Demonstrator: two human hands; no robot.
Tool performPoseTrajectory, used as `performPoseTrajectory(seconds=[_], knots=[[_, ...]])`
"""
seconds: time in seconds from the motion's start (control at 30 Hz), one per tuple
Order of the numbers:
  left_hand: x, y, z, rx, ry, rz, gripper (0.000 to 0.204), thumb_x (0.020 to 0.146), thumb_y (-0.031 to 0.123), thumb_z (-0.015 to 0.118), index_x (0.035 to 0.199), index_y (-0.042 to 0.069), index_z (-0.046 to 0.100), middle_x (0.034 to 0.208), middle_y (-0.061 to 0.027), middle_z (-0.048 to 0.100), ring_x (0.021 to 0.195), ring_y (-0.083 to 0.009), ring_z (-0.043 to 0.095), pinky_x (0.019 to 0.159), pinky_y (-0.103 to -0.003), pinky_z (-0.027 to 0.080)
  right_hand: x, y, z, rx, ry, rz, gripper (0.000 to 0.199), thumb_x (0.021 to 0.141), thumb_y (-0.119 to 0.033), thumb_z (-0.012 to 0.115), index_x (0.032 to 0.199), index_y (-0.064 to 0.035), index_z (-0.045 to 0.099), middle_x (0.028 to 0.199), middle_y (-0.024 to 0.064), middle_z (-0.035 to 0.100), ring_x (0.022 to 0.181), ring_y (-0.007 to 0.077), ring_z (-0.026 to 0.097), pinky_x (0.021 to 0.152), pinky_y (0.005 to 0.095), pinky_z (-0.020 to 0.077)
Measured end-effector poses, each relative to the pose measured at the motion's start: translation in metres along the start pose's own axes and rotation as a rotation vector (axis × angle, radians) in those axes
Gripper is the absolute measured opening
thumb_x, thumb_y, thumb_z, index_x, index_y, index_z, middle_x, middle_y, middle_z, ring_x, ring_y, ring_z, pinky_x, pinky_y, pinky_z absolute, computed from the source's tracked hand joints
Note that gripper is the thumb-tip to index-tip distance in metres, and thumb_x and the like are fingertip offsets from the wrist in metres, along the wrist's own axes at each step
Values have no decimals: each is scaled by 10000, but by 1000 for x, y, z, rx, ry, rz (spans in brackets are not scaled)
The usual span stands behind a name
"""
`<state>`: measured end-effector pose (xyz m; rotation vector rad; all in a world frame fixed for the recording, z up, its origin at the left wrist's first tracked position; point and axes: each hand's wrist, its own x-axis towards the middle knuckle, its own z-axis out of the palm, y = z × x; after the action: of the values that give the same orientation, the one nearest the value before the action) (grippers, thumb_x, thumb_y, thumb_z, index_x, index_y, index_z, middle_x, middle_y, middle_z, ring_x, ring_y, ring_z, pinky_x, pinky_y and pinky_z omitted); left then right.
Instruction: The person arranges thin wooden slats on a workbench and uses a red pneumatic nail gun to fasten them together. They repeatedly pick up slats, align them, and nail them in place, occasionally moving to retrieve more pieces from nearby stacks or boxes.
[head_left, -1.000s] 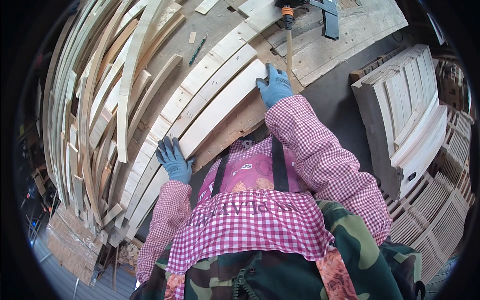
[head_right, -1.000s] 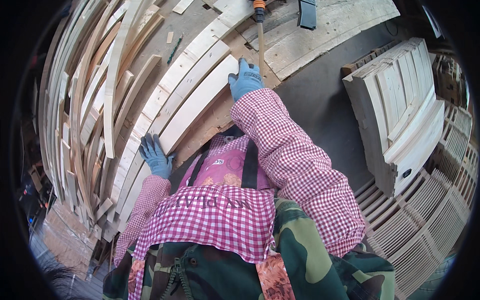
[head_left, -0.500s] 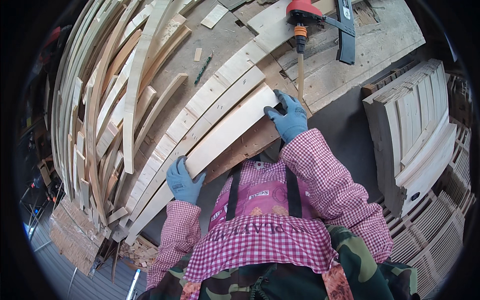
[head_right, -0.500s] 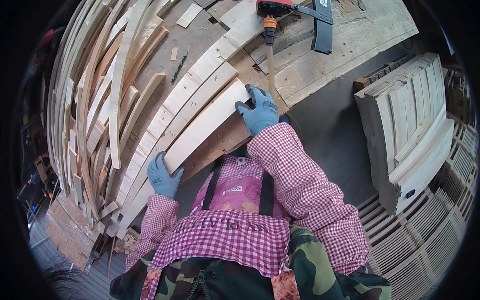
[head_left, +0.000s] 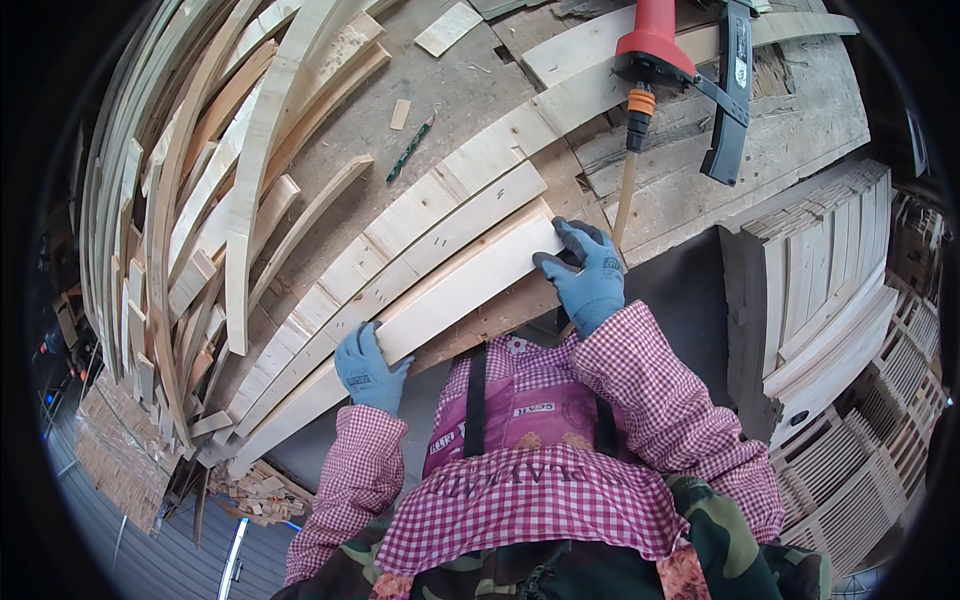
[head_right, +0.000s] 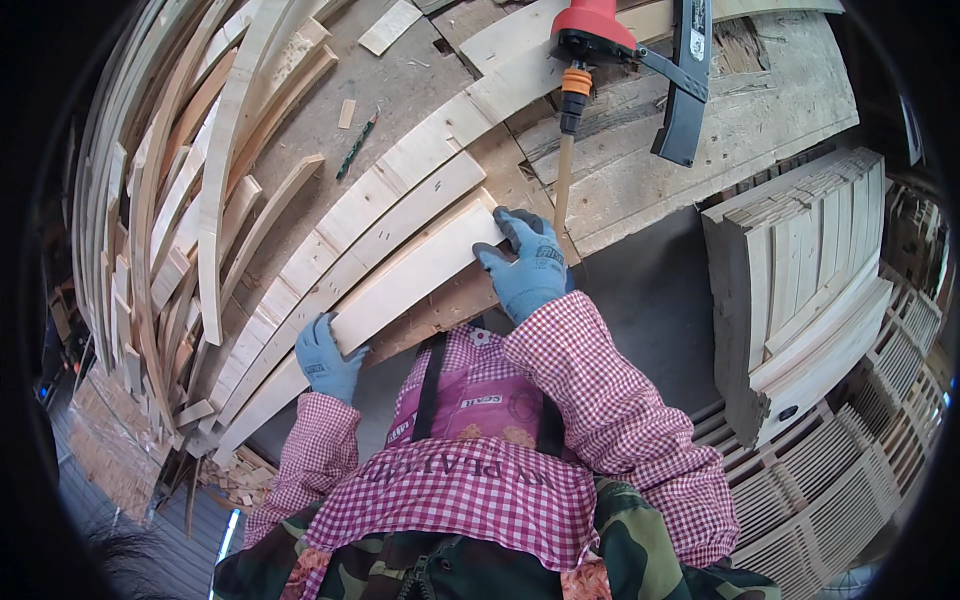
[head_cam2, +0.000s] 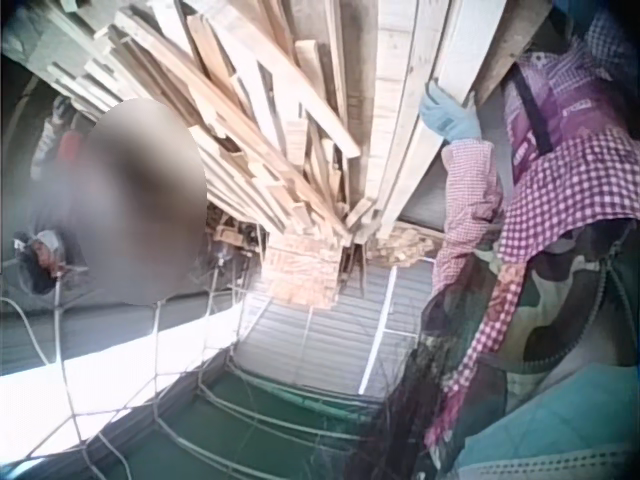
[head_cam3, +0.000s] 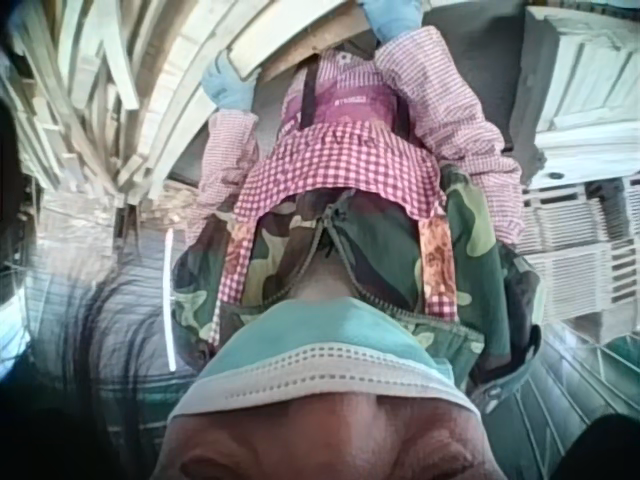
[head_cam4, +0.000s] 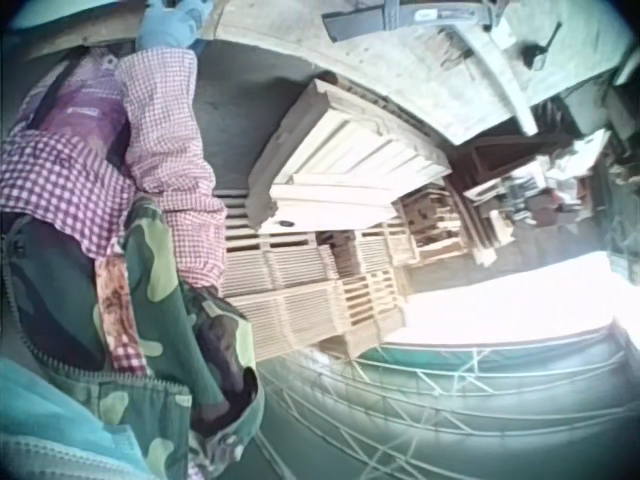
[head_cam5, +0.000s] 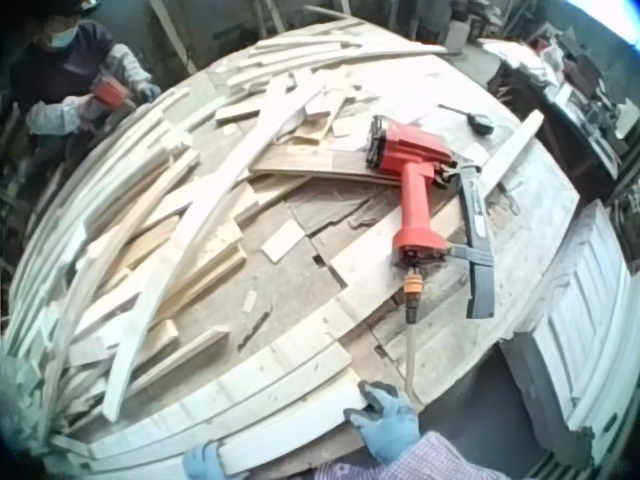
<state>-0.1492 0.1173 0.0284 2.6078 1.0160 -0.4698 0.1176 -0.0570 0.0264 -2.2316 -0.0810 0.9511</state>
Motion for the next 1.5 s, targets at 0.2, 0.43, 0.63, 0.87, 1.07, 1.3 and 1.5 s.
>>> performPoseTrajectory(seconds=[0.2,0.43,0.63,0.87,1.07,1.3,1.5], knots=[[-1,-15,5,-23,39,55,792,513,265,854,1192,75,494,1174,-129,525,1071,-331,490,940,-437,379,-1,-1,8,32,13,3,500,721,-101,764,1187,-38,594,1158,121,537,1033,228,576,898,324,485],[1,-5,6,-88,97,50,714,524,288,835,1146,104,537,1138,-92,531,1051,-306,499,927,-436,379,4,16,14,195,26,38,473,756,-91,731,1185,-11,549,1147,137,568,1068,257,571,945,333,448],[-2,-10,5,-81,80,55,767,537,283,831,1201,81,506,1170,-123,528,1079,-327,484,944,-444,369,-1,4,13,52,20,-2,513,758,-84,721,1234,-30,538,1147,142,569,989,246,601,853,320,495],[-18,-11,32,-55,78,48,864,646,290,773,1345,5,354,1338,-223,347,1253,-416,298,1047,-542,236,7,-11,12,-219,-64,50,591,751,-125,723,1308,-126,527,1127,136,545,854,224,616,804,327,507],[-15,-5,51,2,117,13,1001,613,311,797,1401,2,261,1362,-225,269,1278,-397,232,1077,-567,175,8,-12,16,-361,-54,41,571,750,-171,735,1285,-112,545,1122,144,549,882,235,621,818,338,506],[-12,-4,58,-89,242,11,915,572,352,787,1350,56,407,1329,-167,356,1252,-360,301,1052,-537,232,25,6,10,-131,-132,61,491,762,-48,723,1216,-2,542,1010,123,652,813,170,628,716,277,527],[-8,1,43,-128,154,-62,883,571,383,787,1332,105,436,1306,-143,382,1228,-350,331,1038,-513,232,41,26,2,-81,-163,75,504,767,-13,722,1228,30,523,1040,114,650,784,131,603,677,238,509]])
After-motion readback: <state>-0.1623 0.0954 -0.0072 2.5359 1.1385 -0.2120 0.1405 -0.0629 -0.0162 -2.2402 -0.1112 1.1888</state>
